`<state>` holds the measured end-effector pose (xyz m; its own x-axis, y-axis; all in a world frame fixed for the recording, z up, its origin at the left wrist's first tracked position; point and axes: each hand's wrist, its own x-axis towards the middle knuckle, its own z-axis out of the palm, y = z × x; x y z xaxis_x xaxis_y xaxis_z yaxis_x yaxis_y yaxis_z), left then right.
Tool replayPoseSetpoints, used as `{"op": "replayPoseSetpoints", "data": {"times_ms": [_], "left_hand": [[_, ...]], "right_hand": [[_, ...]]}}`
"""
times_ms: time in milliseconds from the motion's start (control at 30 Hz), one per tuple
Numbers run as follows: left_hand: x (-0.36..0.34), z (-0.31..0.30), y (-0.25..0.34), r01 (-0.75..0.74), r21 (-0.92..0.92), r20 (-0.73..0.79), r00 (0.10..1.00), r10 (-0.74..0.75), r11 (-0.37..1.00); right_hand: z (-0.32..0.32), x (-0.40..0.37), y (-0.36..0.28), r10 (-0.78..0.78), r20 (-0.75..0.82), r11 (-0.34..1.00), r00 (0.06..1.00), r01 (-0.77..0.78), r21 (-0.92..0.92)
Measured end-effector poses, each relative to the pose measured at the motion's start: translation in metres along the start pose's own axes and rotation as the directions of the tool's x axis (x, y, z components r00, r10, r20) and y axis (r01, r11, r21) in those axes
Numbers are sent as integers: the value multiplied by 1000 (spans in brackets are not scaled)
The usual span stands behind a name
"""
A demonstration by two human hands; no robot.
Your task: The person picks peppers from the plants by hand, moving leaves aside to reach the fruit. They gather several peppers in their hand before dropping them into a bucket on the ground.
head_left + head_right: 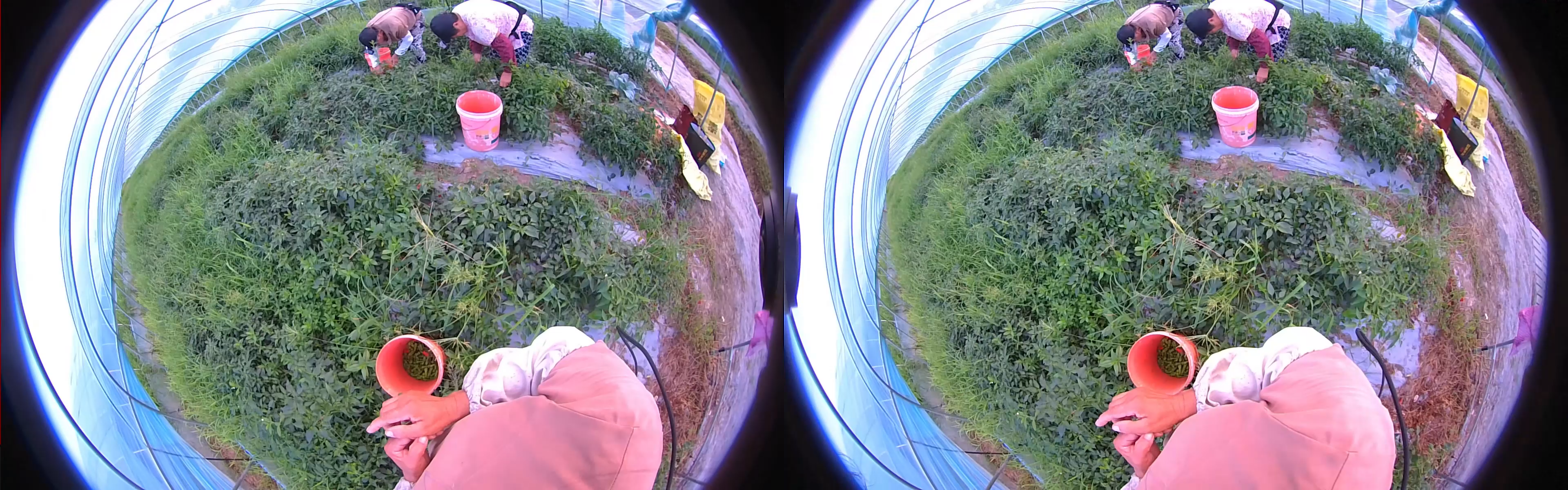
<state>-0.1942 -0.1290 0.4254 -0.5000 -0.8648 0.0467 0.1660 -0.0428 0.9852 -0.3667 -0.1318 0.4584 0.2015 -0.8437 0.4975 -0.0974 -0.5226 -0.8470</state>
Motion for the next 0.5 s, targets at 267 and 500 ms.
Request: {"op": "replayPoseSetpoints", "data": {"times_ms": [267, 500], "left_hand": [[2, 1, 4, -15, -36, 54, 998, 17, 999], [4, -1, 5, -3, -100, 92, 996, 12, 995]], "right_hand": [[7, -2, 6, 53, 6, 997, 999, -53, 47], [8, 1, 2, -43, -84, 998, 996, 46, 33]]}}
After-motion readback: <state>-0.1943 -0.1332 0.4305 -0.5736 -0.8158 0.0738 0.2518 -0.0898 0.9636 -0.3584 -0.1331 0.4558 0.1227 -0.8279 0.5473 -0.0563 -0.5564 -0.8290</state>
